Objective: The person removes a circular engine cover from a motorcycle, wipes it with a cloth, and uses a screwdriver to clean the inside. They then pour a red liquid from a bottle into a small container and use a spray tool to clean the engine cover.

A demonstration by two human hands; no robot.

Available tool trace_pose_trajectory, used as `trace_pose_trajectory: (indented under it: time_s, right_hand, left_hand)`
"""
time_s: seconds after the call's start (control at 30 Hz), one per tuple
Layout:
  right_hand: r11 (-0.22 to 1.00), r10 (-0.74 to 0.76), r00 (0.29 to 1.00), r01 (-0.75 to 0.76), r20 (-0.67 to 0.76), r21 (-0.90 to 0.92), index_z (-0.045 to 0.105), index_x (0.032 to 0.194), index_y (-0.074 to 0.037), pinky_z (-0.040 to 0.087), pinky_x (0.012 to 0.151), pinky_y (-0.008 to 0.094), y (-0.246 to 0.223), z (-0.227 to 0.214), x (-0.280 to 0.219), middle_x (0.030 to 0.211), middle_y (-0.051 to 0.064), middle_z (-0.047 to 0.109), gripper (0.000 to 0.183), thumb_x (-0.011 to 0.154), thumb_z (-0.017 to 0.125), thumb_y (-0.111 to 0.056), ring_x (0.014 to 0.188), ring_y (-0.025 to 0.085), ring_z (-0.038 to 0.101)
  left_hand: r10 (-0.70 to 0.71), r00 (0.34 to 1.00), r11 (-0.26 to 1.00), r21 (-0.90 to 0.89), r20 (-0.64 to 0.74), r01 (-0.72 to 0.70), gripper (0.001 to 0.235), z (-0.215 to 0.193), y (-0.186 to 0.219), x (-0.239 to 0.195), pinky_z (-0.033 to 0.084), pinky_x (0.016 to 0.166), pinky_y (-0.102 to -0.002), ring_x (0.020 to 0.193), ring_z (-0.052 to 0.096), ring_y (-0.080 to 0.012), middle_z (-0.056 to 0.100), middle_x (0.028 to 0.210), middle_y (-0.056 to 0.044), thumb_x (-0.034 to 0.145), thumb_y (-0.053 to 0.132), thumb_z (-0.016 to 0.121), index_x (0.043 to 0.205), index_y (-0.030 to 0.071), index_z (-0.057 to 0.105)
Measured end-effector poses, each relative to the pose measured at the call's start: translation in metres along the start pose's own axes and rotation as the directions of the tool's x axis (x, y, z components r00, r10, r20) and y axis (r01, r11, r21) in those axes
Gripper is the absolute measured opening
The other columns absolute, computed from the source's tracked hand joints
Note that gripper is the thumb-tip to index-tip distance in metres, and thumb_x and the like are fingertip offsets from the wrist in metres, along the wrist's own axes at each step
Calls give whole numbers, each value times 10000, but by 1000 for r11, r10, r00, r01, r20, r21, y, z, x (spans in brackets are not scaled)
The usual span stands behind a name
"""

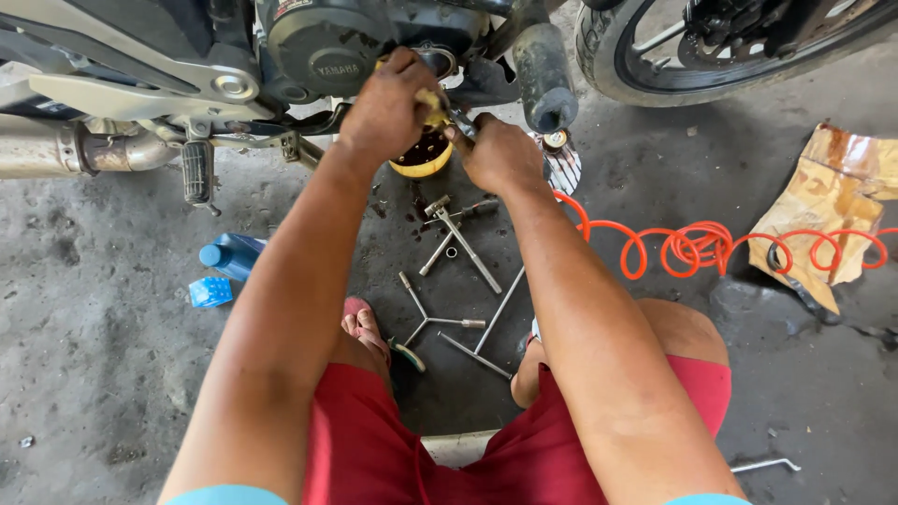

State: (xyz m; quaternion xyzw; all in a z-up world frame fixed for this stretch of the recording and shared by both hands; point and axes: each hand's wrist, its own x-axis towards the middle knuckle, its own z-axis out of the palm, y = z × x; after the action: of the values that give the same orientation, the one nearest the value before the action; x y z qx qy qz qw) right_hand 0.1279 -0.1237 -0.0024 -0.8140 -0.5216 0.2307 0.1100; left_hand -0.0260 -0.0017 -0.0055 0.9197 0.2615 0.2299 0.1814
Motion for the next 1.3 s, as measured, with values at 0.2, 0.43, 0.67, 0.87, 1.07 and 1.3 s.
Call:
trace_pose_trajectory:
  time_s: [0.2, 0.43, 0.67, 0.87, 1.07, 1.3]
  right_hand:
    - [997, 2, 999, -5, 42, 79, 640, 1112, -102, 499, 784, 595, -1, 1, 2, 1130, 219, 711, 621, 983, 459, -682, 1064, 503, 643]
    - [998, -47, 999, 48, -21, 45, 619, 1073, -82, 493, 762, 620, 3, 10, 7, 1084, 258, 703, 663, 993, 408, -706, 1021, 519, 648]
    - [999, -16, 1000, 15, 27, 48, 628, 1097, -101, 499, 729, 614, -3, 4, 0, 1083, 222, 713, 650, 985, 429, -709, 1012, 501, 654]
    - [983, -161, 961, 136, 224, 125, 625, 1262, -128, 512, 764, 516, -4, 4, -6, 1111, 203, 729, 686, 930, 470, -708, 1007, 438, 684]
    - [983, -178, 950, 160, 258, 91, 643, 1183, -97, 486, 655, 488, 1, -6, -8, 951, 183, 718, 698, 954, 433, -722, 871, 393, 688]
    - [987, -158, 987, 158, -5, 10, 589, 1143, -70, 495, 657, 617, 8, 18, 3, 1038, 220, 720, 656, 1000, 443, -693, 968, 499, 661]
  left_hand:
    - [-96, 986, 981, 182, 137, 70, 501, 29, -9, 8, 533, 826, -623, 1162, 534, -492, 437, 1358, -214, 788, -134, 631, 1265, 8, 576]
    - [-137, 984, 974, 197, 114, 113, 521, 33, -12, 9, 535, 818, -593, 1134, 567, -479, 452, 1353, -184, 740, -92, 712, 1233, 30, 593]
    - [-127, 989, 976, 189, 76, 111, 577, 39, -16, 8, 551, 839, -571, 1156, 566, -458, 448, 1364, -181, 698, -89, 721, 1253, 13, 600]
    - [-472, 744, 861, 429, 473, 273, 280, -27, 38, 5, 584, 880, -395, 989, 672, -301, 688, 1066, -180, 895, -52, 713, 1154, 17, 635]
    - [-599, 618, 790, 502, 510, 352, 188, -73, 44, -17, 578, 780, -396, 939, 685, -308, 698, 1005, -156, 904, -102, 635, 1009, 41, 696]
    - [-8, 992, 979, 205, 127, -18, 111, -15, -13, -22, 569, 636, -439, 829, 631, -317, 605, 1011, -155, 858, -62, 665, 943, 9, 657]
